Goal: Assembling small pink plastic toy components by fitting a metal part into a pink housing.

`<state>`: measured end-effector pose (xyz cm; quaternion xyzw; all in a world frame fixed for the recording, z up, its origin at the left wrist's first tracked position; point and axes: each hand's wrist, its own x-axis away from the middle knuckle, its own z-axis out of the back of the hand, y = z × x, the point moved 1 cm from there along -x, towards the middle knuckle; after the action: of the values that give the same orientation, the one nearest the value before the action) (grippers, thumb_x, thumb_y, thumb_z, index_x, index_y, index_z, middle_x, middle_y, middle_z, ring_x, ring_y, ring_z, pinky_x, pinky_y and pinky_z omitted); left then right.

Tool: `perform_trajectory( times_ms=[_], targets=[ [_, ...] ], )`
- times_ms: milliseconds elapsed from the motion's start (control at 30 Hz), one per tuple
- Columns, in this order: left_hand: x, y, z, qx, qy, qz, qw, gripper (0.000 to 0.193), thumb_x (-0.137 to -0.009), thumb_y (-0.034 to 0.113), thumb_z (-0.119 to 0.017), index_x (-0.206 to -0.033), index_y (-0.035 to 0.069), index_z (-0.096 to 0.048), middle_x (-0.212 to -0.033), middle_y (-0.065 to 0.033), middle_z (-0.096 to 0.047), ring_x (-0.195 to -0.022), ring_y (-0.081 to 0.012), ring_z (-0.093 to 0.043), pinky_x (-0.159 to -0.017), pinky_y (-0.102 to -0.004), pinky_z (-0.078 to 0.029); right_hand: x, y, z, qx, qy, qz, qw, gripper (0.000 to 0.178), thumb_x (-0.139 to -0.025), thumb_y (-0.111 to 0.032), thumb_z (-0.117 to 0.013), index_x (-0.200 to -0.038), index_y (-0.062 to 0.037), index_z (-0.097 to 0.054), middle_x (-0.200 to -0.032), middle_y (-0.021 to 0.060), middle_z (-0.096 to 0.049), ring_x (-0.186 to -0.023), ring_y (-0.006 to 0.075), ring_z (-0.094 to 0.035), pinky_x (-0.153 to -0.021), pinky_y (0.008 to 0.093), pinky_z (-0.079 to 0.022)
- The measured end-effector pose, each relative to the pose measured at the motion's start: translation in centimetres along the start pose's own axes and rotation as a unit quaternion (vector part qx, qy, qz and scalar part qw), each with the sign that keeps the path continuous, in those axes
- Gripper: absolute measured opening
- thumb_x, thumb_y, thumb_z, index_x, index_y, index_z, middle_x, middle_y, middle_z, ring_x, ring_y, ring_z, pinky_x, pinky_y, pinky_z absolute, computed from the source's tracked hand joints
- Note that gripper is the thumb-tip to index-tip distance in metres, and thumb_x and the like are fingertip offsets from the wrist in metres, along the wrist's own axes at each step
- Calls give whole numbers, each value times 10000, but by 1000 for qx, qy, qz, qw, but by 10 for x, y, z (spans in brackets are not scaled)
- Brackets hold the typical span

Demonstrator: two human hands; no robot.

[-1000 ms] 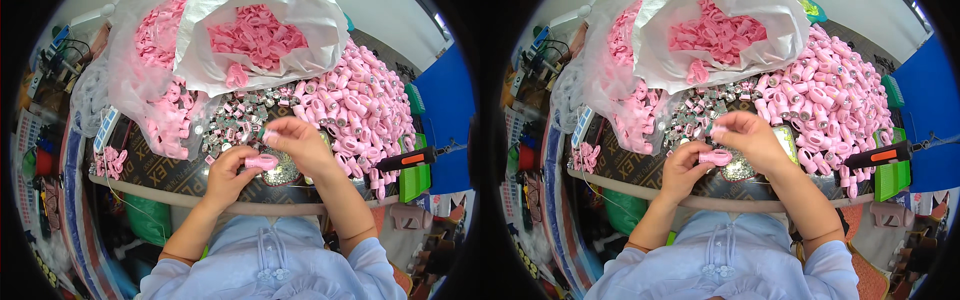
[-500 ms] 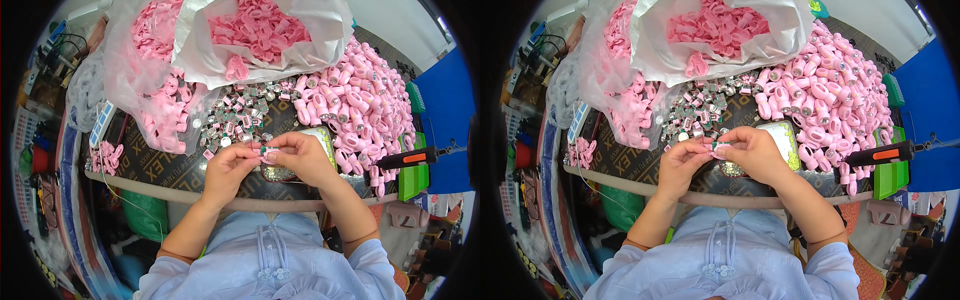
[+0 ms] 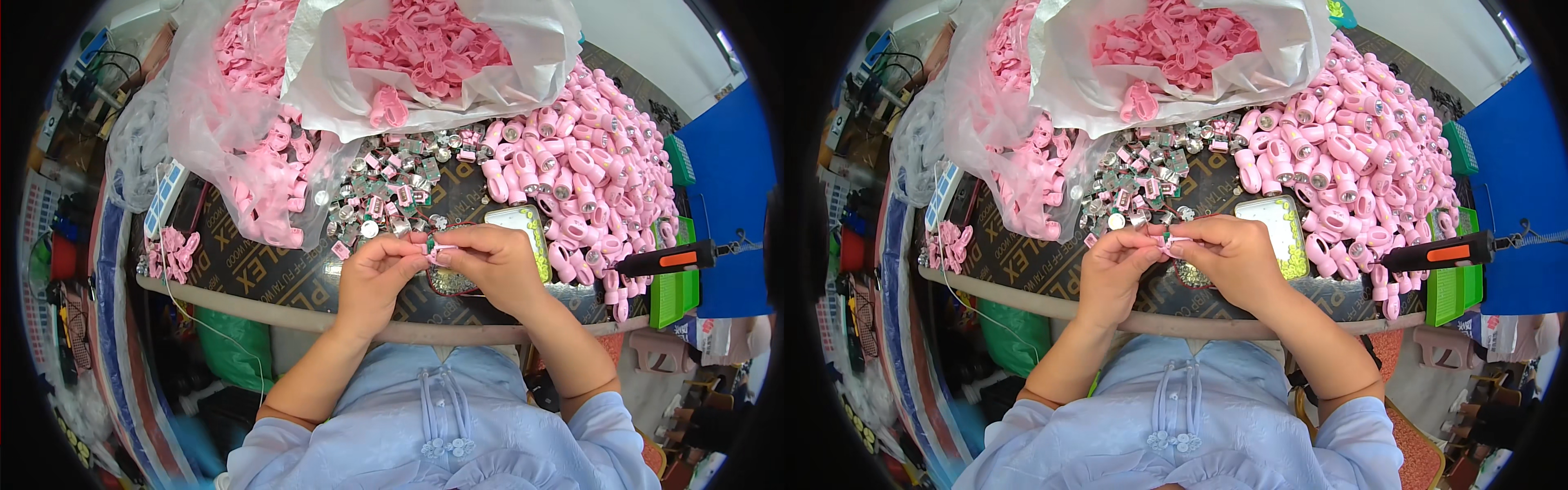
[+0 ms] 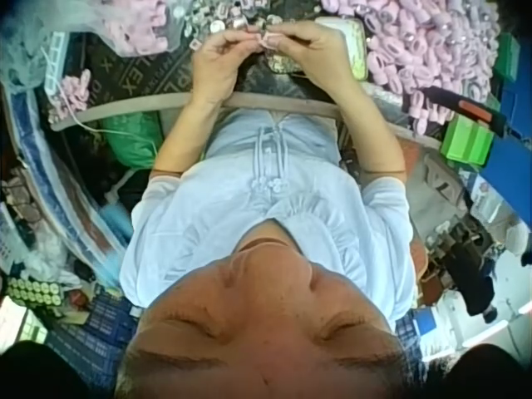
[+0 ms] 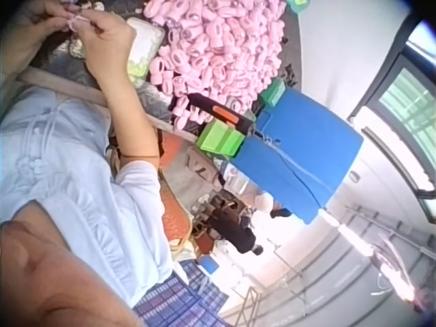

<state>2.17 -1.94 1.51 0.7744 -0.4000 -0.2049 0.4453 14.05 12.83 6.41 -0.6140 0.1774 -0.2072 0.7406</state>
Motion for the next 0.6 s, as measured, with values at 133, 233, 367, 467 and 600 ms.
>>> perform_trajectory(
  times_ms=[133, 233, 367, 467, 600],
  targets=[
    [2, 0, -2, 39, 19, 13, 999, 139, -927, -43, -661, -1064, -26, -652, -1217, -170, -652, -1016, -187, -677, -929, -312, -561, 4, -9, 4, 99, -20, 82, 991, 276, -829, -65, -789, -1095, -12, -739, -972, 143, -740, -888, 211, -726, -759, 314, -583],
    [3, -2, -3, 66, 24, 26, 997, 135, -926, -31, -667, -1060, -24, -654, -1213, -172, -654, -998, -189, -681, -920, -317, -561, 7, -4, 8, 179, -23, 189, 965, 352, -798, -85, -808, -1129, -22, -709, -1018, 151, -727, -946, 294, -714, -807, 367, -581],
    [6, -6, -6, 97, 16, 39, 994, 140, -921, -29, -673, -1060, -26, -654, -1210, -177, -654, -989, -191, -681, -918, -325, -560, 10, 5, 7, 214, -23, 225, 950, 404, -785, -93, -811, -1152, -36, -653, -1105, 159, -703, -982, 350, -694, -845, 397, -573],
    [7, -8, -7, 93, 17, 42, 995, 96, -940, -12, -652, -1036, -8, -649, -1222, -188, -642, -1025, -236, -667, -925, -383, -561, 14, 5, 5, 221, -2, 239, 945, 393, -796, -77, -799, -1152, -35, -638, -1102, 166, -698, -964, 350, -696, -826, 402, -573],
    [9, -7, -8, 82, 6, 46, 996, 96, -941, 0, -658, -1037, -6, -649, -1216, -184, -644, -1038, -239, -665, -934, -386, -558, 18, 5, 7, 215, -17, 230, 949, 378, -803, -67, -790, -1146, -25, -637, -1078, 175, -696, -946, 354, -694, -806, 407, -573]
  ],
)
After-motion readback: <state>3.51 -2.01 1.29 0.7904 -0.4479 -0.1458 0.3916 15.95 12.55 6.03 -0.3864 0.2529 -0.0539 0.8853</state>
